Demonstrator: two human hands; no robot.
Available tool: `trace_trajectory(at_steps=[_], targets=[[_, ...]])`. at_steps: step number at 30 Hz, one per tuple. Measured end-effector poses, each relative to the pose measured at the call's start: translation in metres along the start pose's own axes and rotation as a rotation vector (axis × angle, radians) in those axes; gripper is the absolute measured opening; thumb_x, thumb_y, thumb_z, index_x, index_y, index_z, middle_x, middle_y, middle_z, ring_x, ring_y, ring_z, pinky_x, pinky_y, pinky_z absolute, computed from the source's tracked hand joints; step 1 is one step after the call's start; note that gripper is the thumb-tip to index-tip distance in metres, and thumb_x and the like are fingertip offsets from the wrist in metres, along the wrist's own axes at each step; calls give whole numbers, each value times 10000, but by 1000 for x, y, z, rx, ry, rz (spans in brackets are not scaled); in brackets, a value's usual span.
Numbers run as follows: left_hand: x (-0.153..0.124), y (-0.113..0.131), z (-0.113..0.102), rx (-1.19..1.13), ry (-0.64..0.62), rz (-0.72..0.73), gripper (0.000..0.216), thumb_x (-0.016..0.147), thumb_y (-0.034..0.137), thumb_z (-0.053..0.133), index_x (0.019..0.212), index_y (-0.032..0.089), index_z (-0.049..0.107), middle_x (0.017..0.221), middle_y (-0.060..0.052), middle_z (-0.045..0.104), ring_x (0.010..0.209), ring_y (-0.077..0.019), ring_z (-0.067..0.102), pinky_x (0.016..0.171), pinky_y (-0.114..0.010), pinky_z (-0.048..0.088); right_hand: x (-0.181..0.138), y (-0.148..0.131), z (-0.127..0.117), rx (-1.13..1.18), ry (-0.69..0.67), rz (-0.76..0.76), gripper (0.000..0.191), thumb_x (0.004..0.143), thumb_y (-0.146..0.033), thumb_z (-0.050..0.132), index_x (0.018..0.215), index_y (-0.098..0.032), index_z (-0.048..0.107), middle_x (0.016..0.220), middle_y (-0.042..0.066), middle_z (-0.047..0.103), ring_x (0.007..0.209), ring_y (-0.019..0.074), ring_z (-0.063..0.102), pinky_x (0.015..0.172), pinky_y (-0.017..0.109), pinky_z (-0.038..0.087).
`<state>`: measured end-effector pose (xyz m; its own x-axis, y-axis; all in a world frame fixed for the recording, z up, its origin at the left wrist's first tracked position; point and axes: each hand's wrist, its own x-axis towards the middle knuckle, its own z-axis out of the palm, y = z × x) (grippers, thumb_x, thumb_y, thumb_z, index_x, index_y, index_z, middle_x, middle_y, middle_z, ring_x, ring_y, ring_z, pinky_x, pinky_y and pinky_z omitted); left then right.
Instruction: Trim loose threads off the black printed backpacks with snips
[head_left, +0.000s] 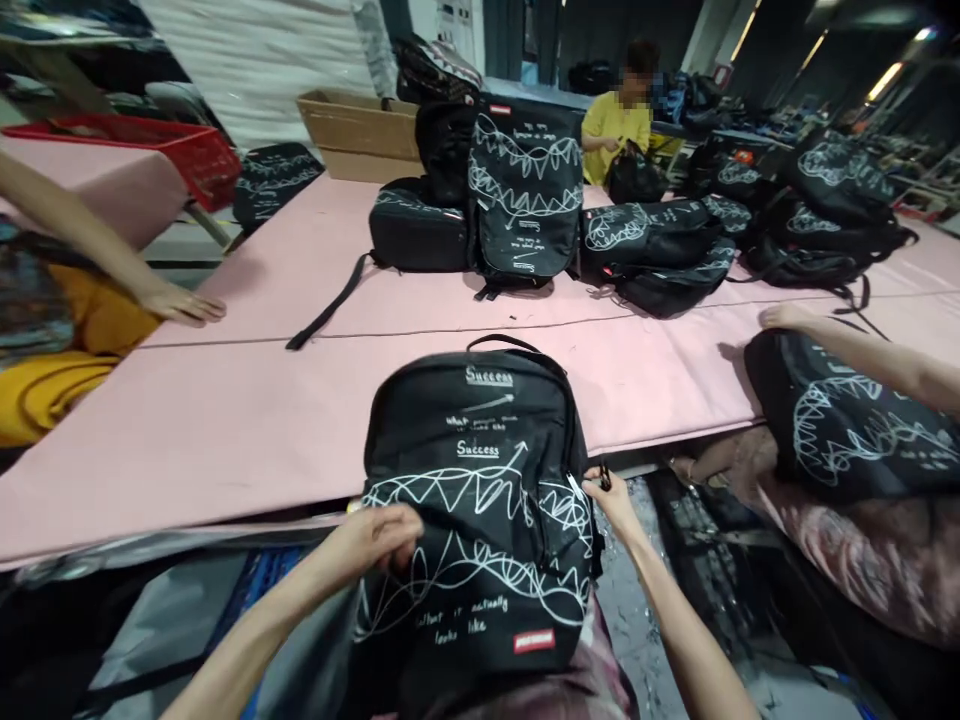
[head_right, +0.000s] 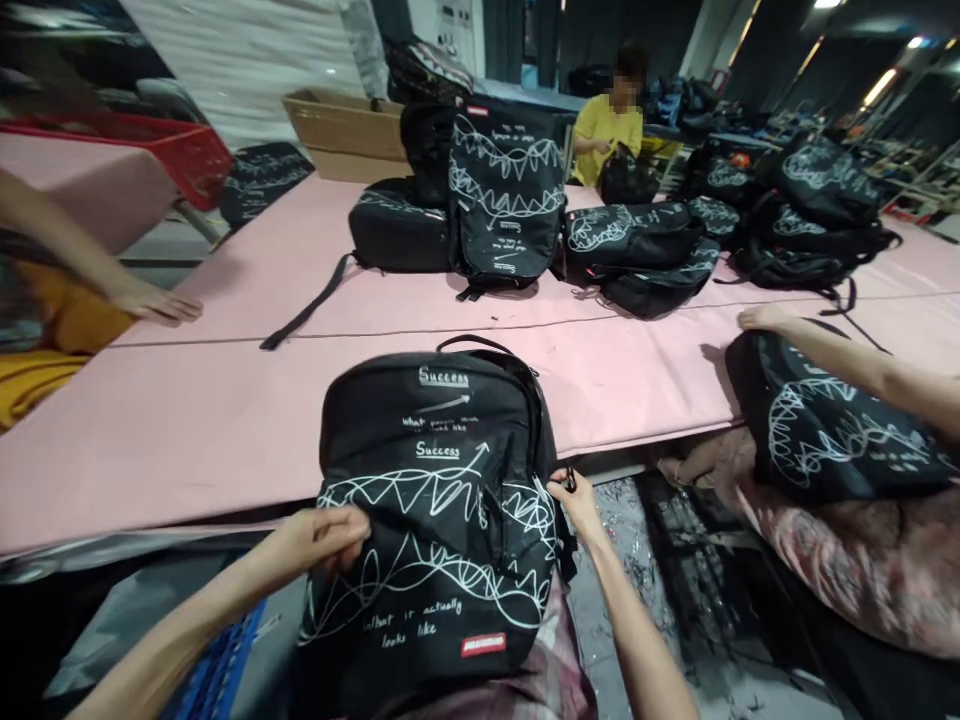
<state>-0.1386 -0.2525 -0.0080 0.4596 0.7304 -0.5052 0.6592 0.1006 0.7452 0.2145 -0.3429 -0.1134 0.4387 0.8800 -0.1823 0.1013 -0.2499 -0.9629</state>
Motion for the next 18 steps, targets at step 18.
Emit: trace_trajectory(at_steps=[18], targets=[[77,126,107,1098,-99,1019,257,759,387,631,890,184,545,902,-49,557,805,-187,527,678,-298,405,-25,-24,0,310,-34,-21,339,600,-432,701,638,-162,500,638,-19,467,572,98,378,522,216,309]])
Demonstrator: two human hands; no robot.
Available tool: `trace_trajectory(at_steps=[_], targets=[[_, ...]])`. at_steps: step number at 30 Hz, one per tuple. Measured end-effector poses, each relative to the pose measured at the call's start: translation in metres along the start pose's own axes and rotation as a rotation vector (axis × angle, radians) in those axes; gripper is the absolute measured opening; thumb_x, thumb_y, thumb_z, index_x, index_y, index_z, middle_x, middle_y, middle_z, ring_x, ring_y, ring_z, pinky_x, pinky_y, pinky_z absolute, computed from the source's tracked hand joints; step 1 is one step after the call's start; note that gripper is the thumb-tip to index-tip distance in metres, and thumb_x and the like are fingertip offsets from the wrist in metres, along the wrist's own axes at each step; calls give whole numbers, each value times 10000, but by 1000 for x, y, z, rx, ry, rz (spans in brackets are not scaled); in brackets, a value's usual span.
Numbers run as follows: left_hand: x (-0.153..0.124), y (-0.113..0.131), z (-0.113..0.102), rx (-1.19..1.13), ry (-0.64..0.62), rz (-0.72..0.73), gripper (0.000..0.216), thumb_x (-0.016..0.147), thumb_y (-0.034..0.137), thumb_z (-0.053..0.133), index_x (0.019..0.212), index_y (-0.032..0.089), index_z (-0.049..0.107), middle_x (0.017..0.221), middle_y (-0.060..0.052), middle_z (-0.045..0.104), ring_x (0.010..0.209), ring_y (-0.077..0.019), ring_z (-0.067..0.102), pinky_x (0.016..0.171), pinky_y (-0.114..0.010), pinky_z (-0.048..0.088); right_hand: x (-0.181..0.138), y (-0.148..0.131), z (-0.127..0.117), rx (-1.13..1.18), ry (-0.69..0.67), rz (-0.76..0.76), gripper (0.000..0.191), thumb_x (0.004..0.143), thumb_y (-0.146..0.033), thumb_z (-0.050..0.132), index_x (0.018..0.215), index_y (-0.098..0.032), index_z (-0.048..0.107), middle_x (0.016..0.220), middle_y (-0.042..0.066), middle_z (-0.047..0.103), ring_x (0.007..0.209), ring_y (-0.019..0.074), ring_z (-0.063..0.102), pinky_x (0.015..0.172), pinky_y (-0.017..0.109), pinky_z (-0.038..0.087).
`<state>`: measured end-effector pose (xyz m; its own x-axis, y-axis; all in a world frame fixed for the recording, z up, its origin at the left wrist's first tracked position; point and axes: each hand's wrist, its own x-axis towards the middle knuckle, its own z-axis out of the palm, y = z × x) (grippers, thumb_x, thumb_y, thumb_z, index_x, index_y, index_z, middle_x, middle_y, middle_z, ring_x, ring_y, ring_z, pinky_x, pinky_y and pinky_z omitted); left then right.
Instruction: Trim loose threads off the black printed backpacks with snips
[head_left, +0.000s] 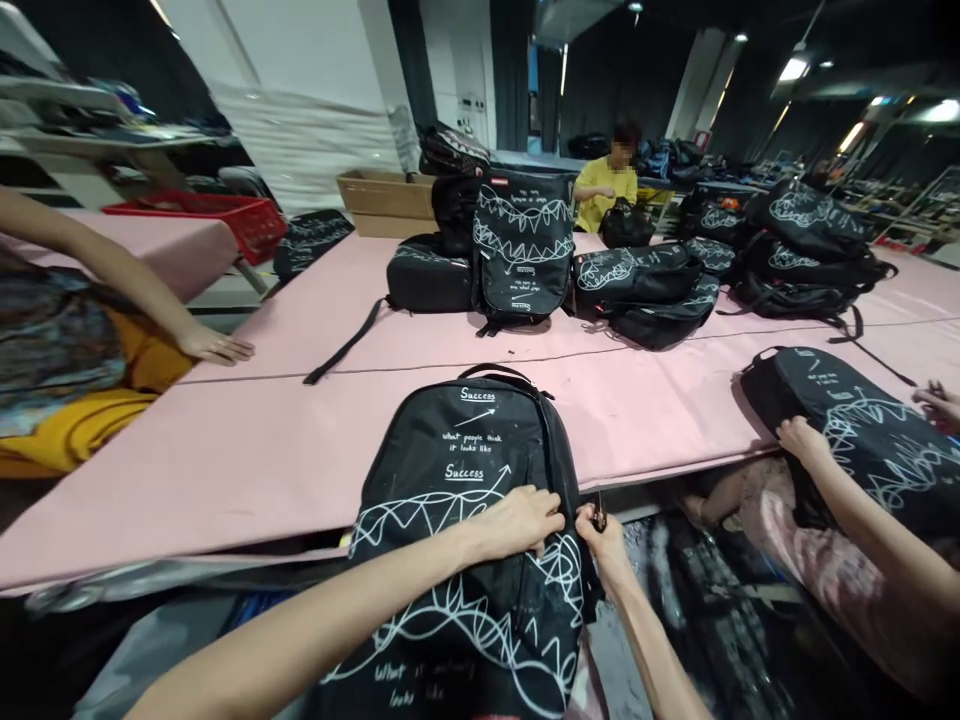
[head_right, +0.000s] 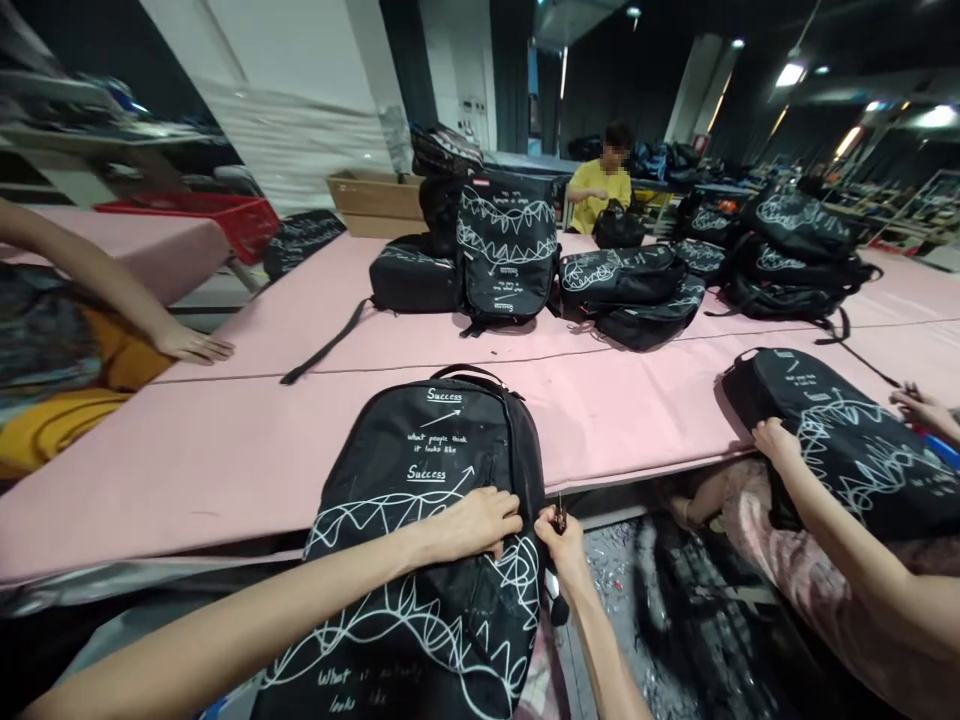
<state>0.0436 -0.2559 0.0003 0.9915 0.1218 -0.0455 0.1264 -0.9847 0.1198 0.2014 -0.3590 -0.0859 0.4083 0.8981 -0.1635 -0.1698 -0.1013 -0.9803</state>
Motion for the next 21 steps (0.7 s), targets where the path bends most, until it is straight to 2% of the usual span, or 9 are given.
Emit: trace_trajectory(at_steps=[4,7,11,15,17,21], targets=[[9,1,2,-28,-8,-70,306,779,414,596,957,182,505,921,-56,575,790,-208,569,592,-300,426,1,3,-1,2,-7,59,386,580,-481,712,648,-165,500,603,-33,442,502,74,299,445,203,223],[11,6,2,-24,-77,-192,157,834,254,518,954,154,503,879,-70,602,723,-236,597,549,-324,439,1,3,-1,19,2,73,413,554,-492,725,667,-171,491,553,-58,378,480,65,247,428,199,183],[11,22,4,-17,-109,-347,249,762,8,385,952,87,525,890,-133,615,775,-273,607,633,-381,475,2,1,-1,12,7,59,412,545,-493,722,658,-175,486,537,-67,339,477,65,232,423,199,175],[16,27,3,-18,-80,-413,251,712,34,409,895,117,560,910,-155,608,858,-300,589,682,-414,481,1,0,2,-8,2,7,372,558,-472,708,606,-181,481,531,-58,354,477,73,272,426,198,228],[22,20,1,15,-51,-430,258,719,48,402,896,139,566,903,-145,612,847,-282,595,706,-410,474,2,1,5,-14,7,-31,345,569,-466,692,598,-180,500,527,-53,380,487,83,315,447,204,276],[34,3,-5,49,-90,-305,280,728,63,391,911,151,583,836,-113,645,820,-237,620,731,-345,454,4,5,13,-13,44,-94,273,583,-405,678,605,-170,541,544,-41,451,548,105,413,571,232,364]])
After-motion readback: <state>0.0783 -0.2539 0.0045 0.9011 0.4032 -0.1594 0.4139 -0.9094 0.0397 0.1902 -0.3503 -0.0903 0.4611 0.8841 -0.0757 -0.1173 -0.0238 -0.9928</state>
